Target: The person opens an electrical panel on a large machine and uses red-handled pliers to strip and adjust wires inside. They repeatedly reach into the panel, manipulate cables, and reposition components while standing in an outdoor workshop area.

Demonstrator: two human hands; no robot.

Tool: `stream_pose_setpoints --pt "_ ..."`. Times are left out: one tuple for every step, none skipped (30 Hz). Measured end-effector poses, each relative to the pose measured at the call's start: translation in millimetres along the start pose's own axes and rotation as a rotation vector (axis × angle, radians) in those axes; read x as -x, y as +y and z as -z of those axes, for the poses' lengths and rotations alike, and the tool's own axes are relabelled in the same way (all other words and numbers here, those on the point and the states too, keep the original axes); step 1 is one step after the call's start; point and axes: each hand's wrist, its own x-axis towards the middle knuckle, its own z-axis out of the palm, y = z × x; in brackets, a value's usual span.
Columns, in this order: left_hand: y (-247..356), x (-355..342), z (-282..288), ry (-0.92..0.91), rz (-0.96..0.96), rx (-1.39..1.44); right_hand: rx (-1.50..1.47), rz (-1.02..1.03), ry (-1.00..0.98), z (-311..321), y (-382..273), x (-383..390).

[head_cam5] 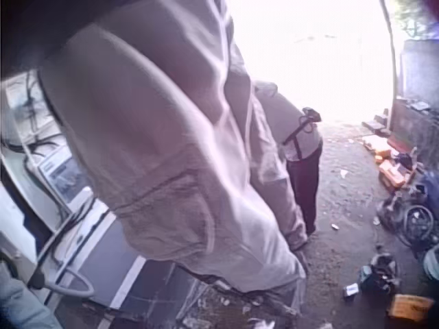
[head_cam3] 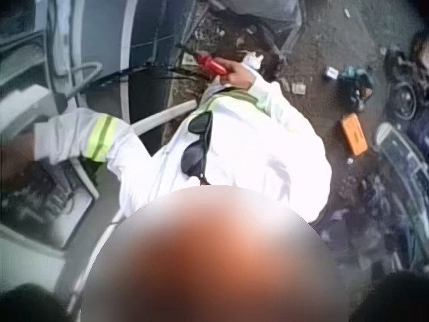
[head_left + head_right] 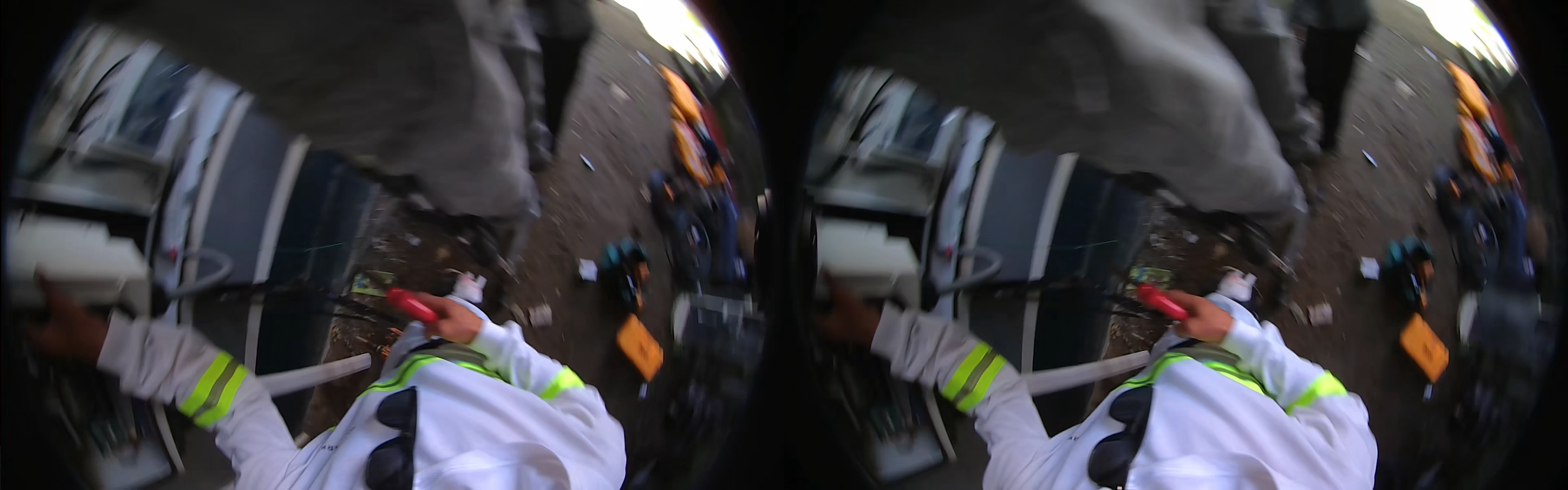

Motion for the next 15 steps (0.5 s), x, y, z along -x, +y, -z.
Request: stream_pose_setpoints --pt "-4.9 -6.7 13.3 -0.094 0.018 -0.007 -0.053 -0.079 -0.017 8.0 1.7 5.6" --pt "-8.4 -8.8 22.2 -0.246 0.241 0.324 -0.2 -0.19 -0.009 13.7 2.9 8.0" --pt "-9.2 -7.3 35.1 -0.278 0.206 0.416 -0.111 -0.151 0.013 21.0 3.2 4.1" --pt "-8.7 -6.9 41.8 -0.313 0.222 0.461 -0.175 -0.148 0.036 26.5 4.4 -4.6" --pt "-11.6 -9.5 56.2 -0.4 0.163 0.441 -0.202 -0.12 0.024 33.4 3.3 -12.1" --pt "-10.0 -4.5 67.1 -0.452 0.339 0.689 -0.265 -0.191 0.03 36.4 3.2 -18.3" --pt "-13.8 -10.5 74.4 -0.489 0.437 0.693 -0.252 -0.151 -0.034 40.4 -2.7 -27.0" --pt "-15.1 -13.8 83.4 -0.537 0.421 0.842 -0.25 -0.141 -0.061 44.9 -7.9 -33.4" --pt "-20.0 -18.3 93.2 -0.439 0.591 0.884 -0.197 -0.108 -0.085 43.6 -14.0 -43.9" --pt "-23.3 -22.9 100.2 -0.346 0.703 0.998 -0.128 -0.066 -0.11 42.7 -20.9 -50.8" --pt "-28.5 -27.6 106.5 -0.308 0.802 1.122 -0.131 -0.056 -0.128 40.2 -28.3 -55.7" --pt "-34.6 -33.0 111.9 -0.164 0.879 1.259 -0.138 -0.05 -0.147 34.5 -34.8 -60.6" --pt "-42.8 -39.9 118.3 -0.012 0.902 1.422 -0.147 -0.05 -0.166 27.7 -39.9 -62.3" --pt "-52.7 -47.3 122.6 0.078 0.98 1.573 -0.136 -0.022 -0.166 18.6 -43.7 -63.6" --pt "-59.5 -53.6 124.2 0.11 0.929 1.607 -0.13 0.007 -0.166 9.3 -46.1 -64.2"
